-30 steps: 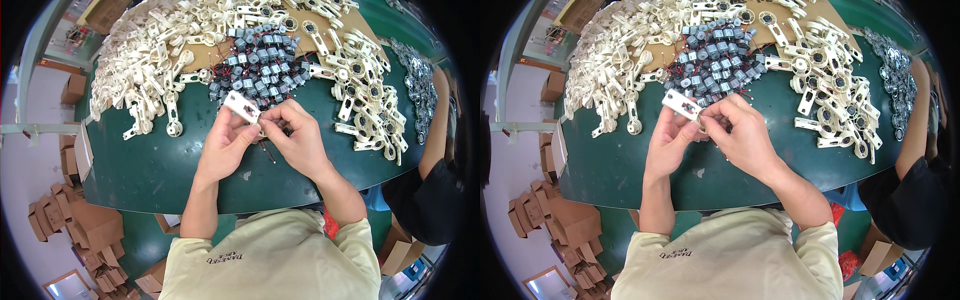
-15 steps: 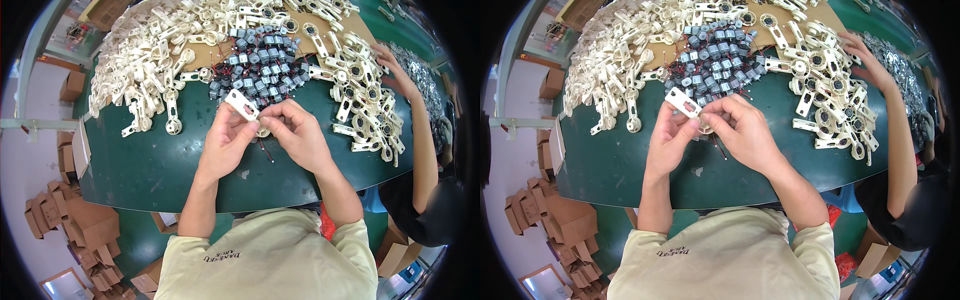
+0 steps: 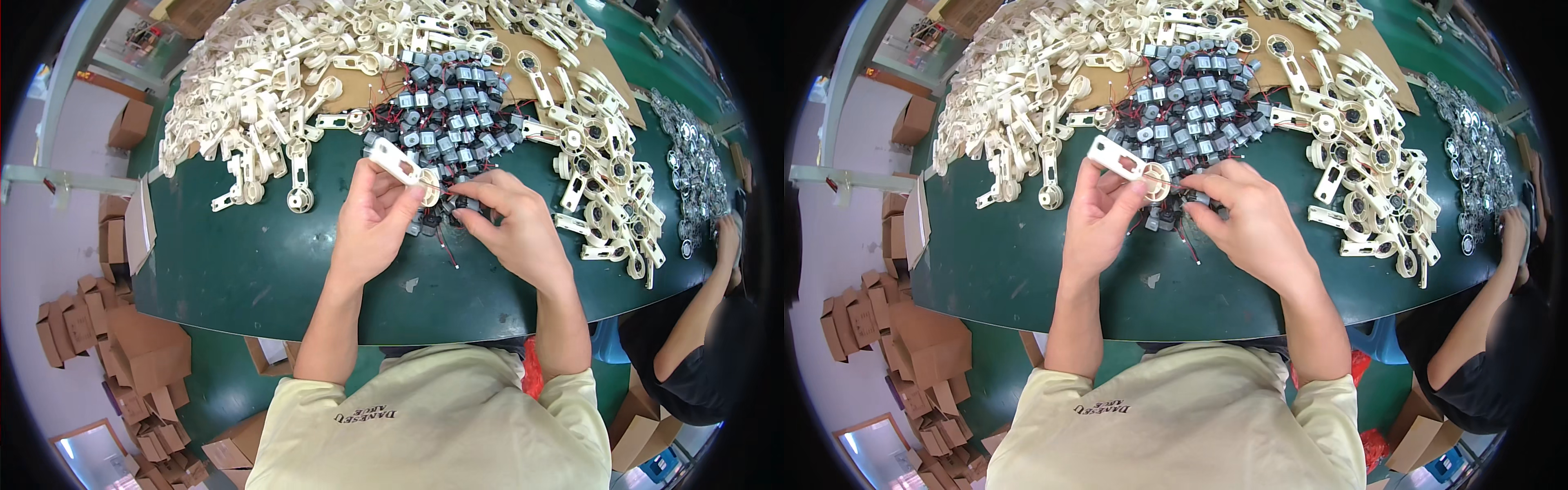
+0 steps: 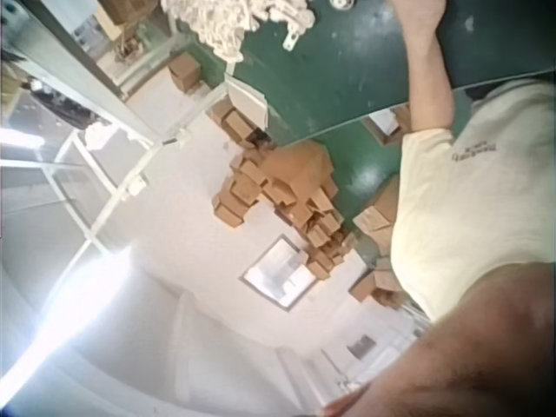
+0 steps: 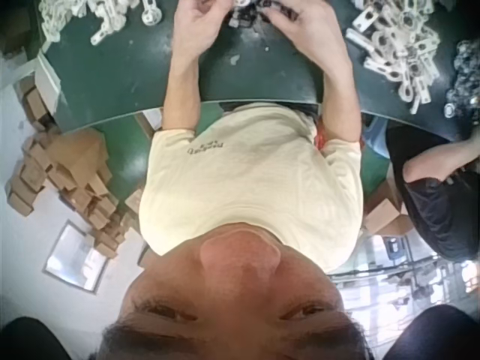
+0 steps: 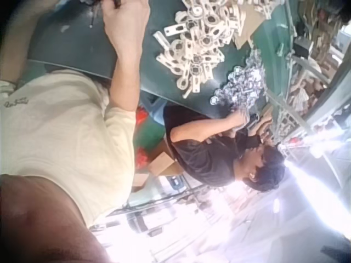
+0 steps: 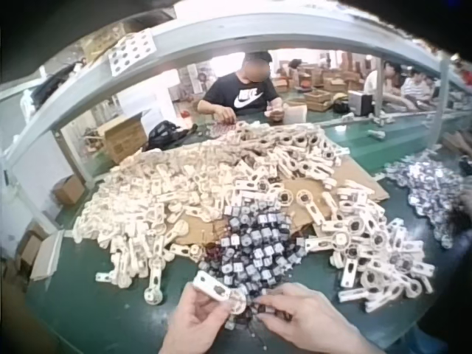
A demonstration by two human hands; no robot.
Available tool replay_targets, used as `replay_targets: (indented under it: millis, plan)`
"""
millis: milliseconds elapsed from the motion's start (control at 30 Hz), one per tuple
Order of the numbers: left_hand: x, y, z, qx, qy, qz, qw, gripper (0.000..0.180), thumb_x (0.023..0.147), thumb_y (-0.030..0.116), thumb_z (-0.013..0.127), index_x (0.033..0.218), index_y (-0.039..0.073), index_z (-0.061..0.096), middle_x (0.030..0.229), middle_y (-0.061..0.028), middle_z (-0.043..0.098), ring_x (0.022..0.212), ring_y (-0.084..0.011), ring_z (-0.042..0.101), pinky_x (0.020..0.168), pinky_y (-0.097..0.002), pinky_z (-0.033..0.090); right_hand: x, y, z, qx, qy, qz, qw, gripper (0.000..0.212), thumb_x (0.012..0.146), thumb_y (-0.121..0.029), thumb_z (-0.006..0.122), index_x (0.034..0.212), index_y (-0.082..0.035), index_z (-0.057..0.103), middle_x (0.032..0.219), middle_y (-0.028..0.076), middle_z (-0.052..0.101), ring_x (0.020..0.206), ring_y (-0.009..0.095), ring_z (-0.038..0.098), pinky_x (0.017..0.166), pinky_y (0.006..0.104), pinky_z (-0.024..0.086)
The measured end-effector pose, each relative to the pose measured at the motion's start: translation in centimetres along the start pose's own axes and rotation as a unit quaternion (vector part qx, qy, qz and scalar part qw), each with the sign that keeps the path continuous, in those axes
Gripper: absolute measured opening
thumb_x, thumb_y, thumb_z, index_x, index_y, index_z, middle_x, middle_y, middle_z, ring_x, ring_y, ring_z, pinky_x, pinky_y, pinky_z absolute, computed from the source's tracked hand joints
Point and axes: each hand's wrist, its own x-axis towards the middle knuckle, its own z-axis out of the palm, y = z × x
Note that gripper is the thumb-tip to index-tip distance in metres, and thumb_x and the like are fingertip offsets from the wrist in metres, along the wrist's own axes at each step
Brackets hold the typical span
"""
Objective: Manually assemble components on a production line by fitting white plastic housings onto small motors and electronic boards.
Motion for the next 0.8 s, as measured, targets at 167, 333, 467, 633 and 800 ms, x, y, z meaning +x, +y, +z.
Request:
replay_targets:
  millis: [167, 333, 467, 633, 800]
  plan:
    - [-0.4, 0.1, 0.1, -0.062, -0.057, -0.066, 0.994, 0.043, 0.089, 0.002, 0.066, 0.126, -0.002, 0.043, 0.116, -0.0140, 0.058, 0.104, -0.0200, 0.062, 0.088, -0.0314, 0.053, -0.1, -1.0, -0.5, 0.189, -0.060, 0.059, 0.979, 0.027, 0.083, -0.003, 0.070, 0.110, -0.003, 0.068, 0.084, 0.008, 0.065, 0.064, 0.012, 0.058, 0.059, 0.0267, 0.048]
    - [-0.4, 0.4, -0.3, -0.074, -0.089, -0.100, 0.988, 0.036, 0.093, 0.010, 0.063, 0.124, -0.002, 0.049, 0.115, -0.0119, 0.058, 0.100, -0.0174, 0.062, 0.086, -0.0326, 0.053, 0.1, -1.0, -0.5, 0.283, -0.080, 0.094, 0.951, 0.028, 0.080, 0.003, 0.071, 0.107, -0.001, 0.065, 0.090, 0.002, 0.067, 0.067, 0.006, 0.055, 0.059, 0.0229, 0.047]
    - [-0.4, 0.3, 0.3, -0.105, -0.080, -0.099, 0.986, 0.034, 0.093, 0.008, 0.064, 0.122, -0.003, 0.051, 0.116, -0.0112, 0.059, 0.100, -0.0166, 0.062, 0.085, -0.0299, 0.053, -0.1, -0.5, 0.9, 0.244, 0.030, 0.074, 0.966, 0.033, 0.079, 0.003, 0.072, 0.110, -0.002, 0.062, 0.093, 0.003, 0.065, 0.070, 0.007, 0.055, 0.062, 0.0210, 0.047]
    - [-0.2, -0.5, 0.1, -0.108, -0.065, -0.089, 0.988, 0.033, 0.092, 0.006, 0.064, 0.120, -0.005, 0.051, 0.112, -0.0111, 0.063, 0.098, -0.0149, 0.064, 0.085, -0.0273, 0.053, 0.2, -0.8, -0.3, 0.113, -0.015, 0.090, 0.989, 0.028, 0.081, 0.006, 0.070, 0.108, 0.002, 0.063, 0.093, 0.002, 0.063, 0.076, 0.006, 0.058, 0.068, 0.0215, 0.050]
    - [-0.4, 0.0, 0.4, -0.107, -0.085, -0.108, 0.985, 0.029, 0.092, 0.005, 0.064, 0.117, -0.006, 0.053, 0.107, -0.0101, 0.065, 0.099, -0.0158, 0.065, 0.085, -0.0285, 0.054, -0.2, -1.1, 1.3, 0.339, 0.025, 0.142, 0.930, 0.025, 0.084, 0.007, 0.068, 0.107, 0.002, 0.060, 0.095, 0.002, 0.062, 0.078, 0.006, 0.058, 0.071, 0.0214, 0.050]
